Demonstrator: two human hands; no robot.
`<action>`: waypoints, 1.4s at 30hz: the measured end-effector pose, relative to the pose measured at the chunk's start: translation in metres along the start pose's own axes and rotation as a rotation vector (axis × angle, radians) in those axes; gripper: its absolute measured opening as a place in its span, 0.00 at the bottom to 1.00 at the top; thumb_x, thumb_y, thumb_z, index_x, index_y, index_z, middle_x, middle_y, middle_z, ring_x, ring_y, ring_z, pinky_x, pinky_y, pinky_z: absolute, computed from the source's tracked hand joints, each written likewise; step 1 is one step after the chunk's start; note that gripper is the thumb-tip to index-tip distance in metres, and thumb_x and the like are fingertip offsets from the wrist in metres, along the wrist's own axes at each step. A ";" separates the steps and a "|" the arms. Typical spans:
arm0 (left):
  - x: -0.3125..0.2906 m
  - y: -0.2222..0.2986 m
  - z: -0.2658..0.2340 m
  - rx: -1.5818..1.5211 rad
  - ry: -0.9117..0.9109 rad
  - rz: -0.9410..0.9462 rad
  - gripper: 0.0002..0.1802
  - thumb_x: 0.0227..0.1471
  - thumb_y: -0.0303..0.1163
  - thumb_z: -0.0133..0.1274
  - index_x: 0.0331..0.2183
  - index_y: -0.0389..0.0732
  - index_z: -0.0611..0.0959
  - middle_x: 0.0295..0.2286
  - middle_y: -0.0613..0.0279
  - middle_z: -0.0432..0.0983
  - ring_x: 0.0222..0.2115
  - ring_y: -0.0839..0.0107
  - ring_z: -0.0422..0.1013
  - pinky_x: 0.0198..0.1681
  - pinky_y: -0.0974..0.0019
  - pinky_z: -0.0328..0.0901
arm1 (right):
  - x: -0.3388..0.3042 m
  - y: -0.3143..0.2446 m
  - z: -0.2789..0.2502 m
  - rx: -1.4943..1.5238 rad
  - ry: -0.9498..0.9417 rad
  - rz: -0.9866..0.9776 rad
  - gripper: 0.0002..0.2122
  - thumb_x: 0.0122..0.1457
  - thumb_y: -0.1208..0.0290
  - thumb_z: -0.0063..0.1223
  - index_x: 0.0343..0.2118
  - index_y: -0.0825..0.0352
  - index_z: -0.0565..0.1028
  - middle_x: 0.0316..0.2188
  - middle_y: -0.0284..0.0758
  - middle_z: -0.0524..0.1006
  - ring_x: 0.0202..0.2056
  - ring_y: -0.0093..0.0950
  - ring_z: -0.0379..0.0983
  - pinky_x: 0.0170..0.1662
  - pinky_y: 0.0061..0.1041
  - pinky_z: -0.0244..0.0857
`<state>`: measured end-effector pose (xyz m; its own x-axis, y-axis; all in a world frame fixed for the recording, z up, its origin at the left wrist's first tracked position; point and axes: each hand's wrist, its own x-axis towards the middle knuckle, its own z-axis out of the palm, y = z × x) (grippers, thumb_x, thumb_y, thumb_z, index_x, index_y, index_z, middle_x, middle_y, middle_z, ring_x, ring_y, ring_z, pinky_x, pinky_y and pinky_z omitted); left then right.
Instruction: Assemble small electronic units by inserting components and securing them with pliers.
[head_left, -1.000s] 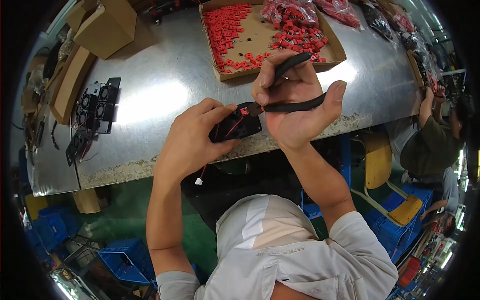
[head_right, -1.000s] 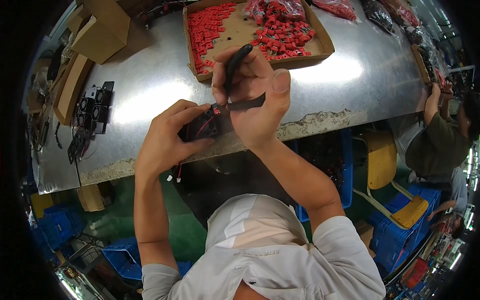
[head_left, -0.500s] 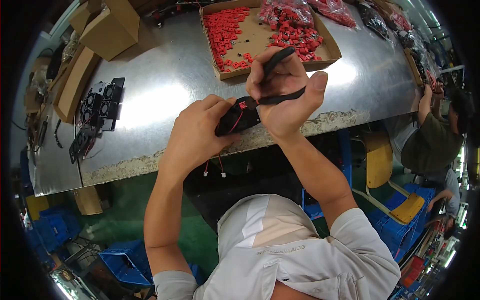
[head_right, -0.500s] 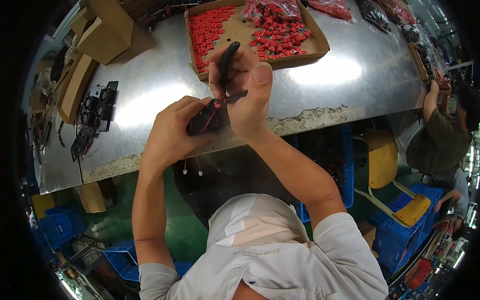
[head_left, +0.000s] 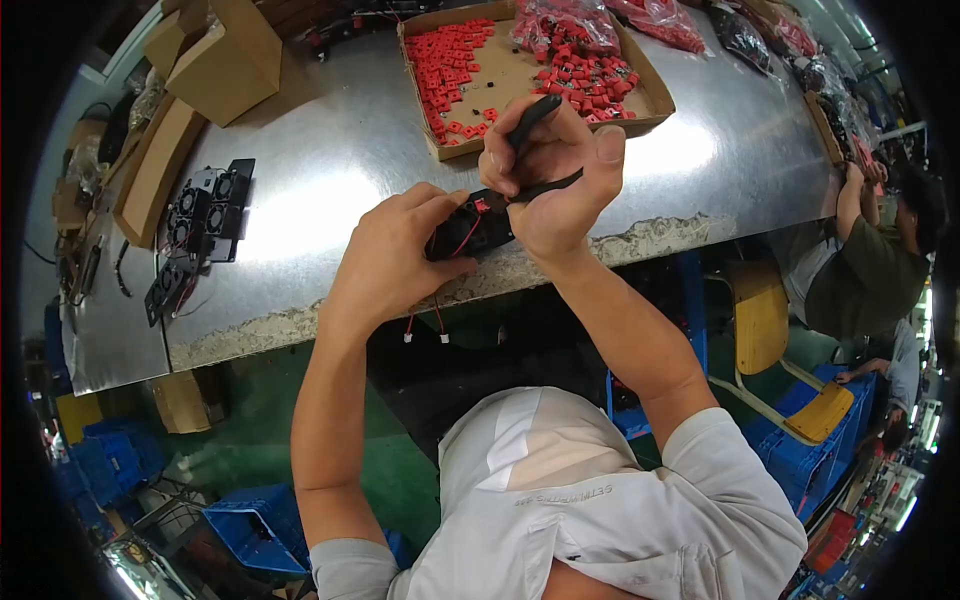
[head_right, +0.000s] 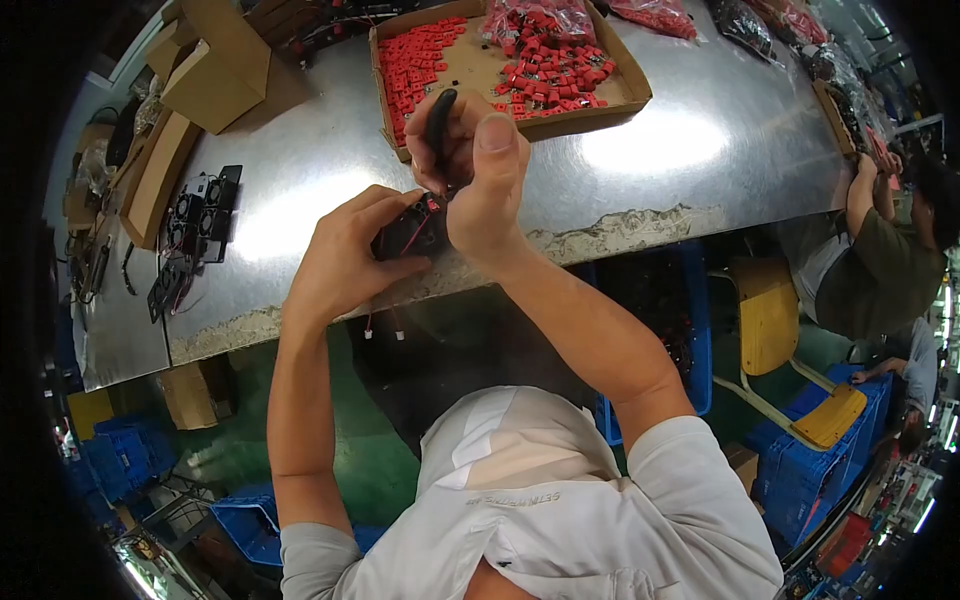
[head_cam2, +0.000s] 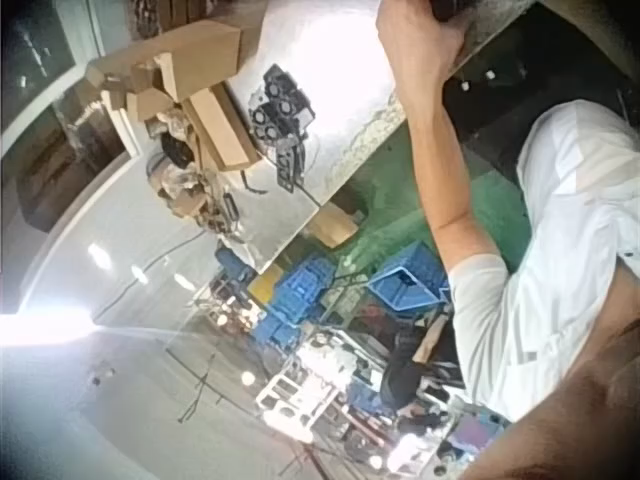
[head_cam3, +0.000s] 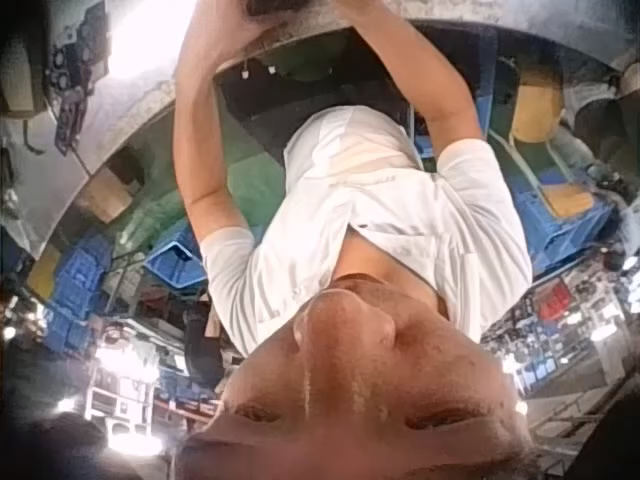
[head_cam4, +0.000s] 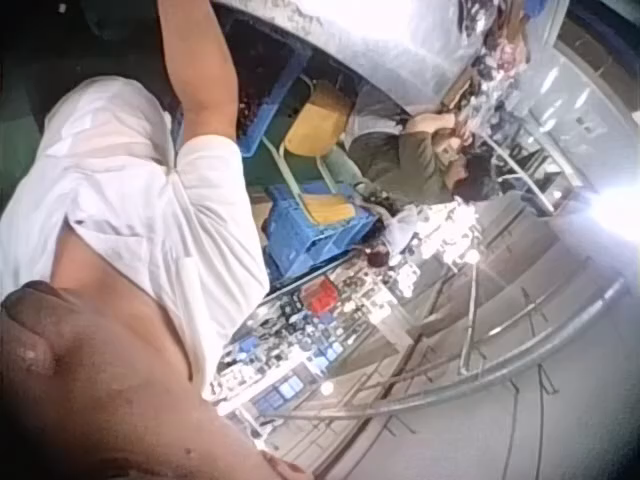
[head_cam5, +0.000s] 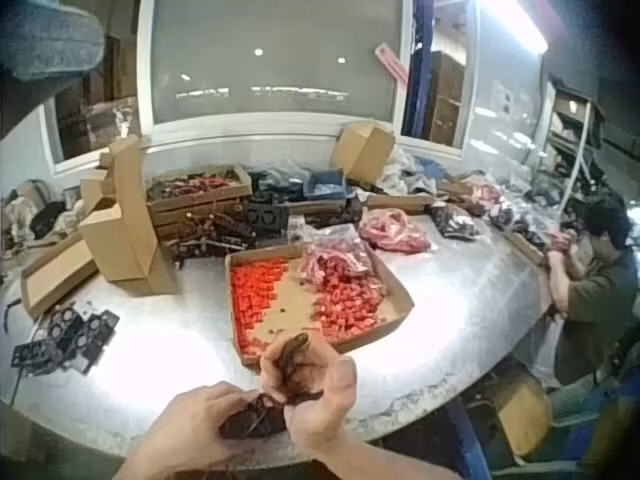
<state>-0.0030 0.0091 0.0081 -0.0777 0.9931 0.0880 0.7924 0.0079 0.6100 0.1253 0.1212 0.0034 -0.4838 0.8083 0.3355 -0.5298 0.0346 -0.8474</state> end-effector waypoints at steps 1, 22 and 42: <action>0.000 -0.002 0.000 -0.017 0.009 0.019 0.32 0.33 0.30 0.69 0.45 0.39 0.80 0.37 0.58 0.76 0.36 0.58 0.74 0.41 0.63 0.69 | 0.000 -0.001 0.001 0.003 -0.002 -0.001 0.42 0.52 0.24 0.27 0.34 0.71 0.69 0.20 0.37 0.67 0.18 0.24 0.56 0.23 0.24 0.51; 0.064 -0.060 -0.027 -0.148 -0.435 0.530 0.36 0.34 0.32 0.67 0.49 0.37 0.77 0.44 0.55 0.74 0.46 0.54 0.70 0.49 0.57 0.66 | 0.039 0.003 -0.003 0.113 -1.312 -0.157 0.28 0.55 0.44 0.50 0.32 0.75 0.75 0.23 0.38 0.73 0.19 0.36 0.71 0.21 0.28 0.64; 0.019 -0.013 -0.009 0.026 -0.136 0.109 0.36 0.36 0.39 0.70 0.50 0.42 0.78 0.38 0.57 0.74 0.38 0.57 0.72 0.42 0.60 0.68 | -0.061 -0.031 -0.054 0.603 -0.095 -0.006 0.48 0.48 0.19 0.28 0.38 0.74 0.68 0.24 0.42 0.67 0.20 0.31 0.64 0.24 0.29 0.59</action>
<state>-0.0202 0.0271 0.0084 0.0908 0.9949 0.0447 0.8070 -0.0998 0.5820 0.2086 0.1025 -0.0125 -0.5250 0.7519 0.3987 -0.8204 -0.3224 -0.4722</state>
